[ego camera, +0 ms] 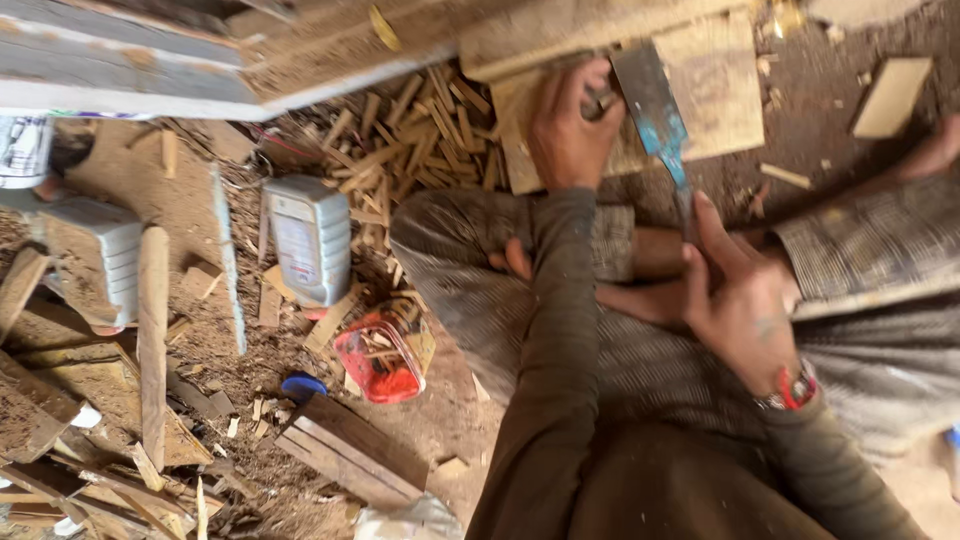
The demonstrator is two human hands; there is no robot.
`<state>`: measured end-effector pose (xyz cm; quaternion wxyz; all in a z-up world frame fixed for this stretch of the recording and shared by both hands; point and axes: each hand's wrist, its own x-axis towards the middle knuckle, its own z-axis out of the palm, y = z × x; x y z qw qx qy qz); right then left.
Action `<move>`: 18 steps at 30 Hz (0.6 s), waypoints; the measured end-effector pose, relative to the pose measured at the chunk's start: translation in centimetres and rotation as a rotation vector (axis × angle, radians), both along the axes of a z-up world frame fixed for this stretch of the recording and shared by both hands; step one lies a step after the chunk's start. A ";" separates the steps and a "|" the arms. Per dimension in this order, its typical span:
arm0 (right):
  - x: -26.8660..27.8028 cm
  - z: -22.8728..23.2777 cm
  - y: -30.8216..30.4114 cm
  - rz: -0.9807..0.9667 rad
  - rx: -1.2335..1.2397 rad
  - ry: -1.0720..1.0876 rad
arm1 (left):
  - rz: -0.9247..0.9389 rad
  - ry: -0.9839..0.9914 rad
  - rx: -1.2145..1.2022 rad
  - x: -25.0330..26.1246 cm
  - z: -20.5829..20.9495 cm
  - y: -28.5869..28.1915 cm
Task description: The person sits on the floor and uses a chisel to carve small rectangular wooden pieces. They hold the wood with one hand and strike the chisel with the other to shape the pieces, occasionally placing the finished items into a red container.
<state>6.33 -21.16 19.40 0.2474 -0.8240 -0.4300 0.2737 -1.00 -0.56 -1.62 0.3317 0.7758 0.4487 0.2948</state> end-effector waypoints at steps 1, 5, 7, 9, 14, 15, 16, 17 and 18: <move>-0.1 -0.1 0.2 0.014 0.037 -0.009 | 0.007 0.005 0.008 0.3 -0.2 1.2; -0.6 1.1 0.0 -0.022 0.138 0.094 | -0.003 -0.029 0.031 0.4 0.4 1.1; 0.3 -0.9 1.2 -0.006 0.122 0.067 | -0.010 -0.028 0.029 0.1 -0.2 0.6; 0.2 -0.7 0.8 -0.004 0.033 0.025 | 0.003 -0.059 0.009 0.1 -0.5 0.6; 0.2 -0.1 1.2 0.016 0.043 -0.029 | 0.035 -0.030 0.038 0.7 0.4 1.3; 0.0 -0.6 1.0 0.015 0.080 -0.015 | 0.043 -0.035 0.038 0.5 0.3 1.0; 0.0 -1.6 1.3 0.014 0.117 0.000 | 0.052 -0.041 0.037 0.4 0.1 0.6; 0.0 -2.2 1.4 0.014 0.168 0.012 | 0.052 -0.061 0.039 0.5 -0.1 0.5; -0.1 -2.0 0.9 -0.001 0.099 0.000 | 0.053 -0.082 0.040 0.6 -0.2 0.4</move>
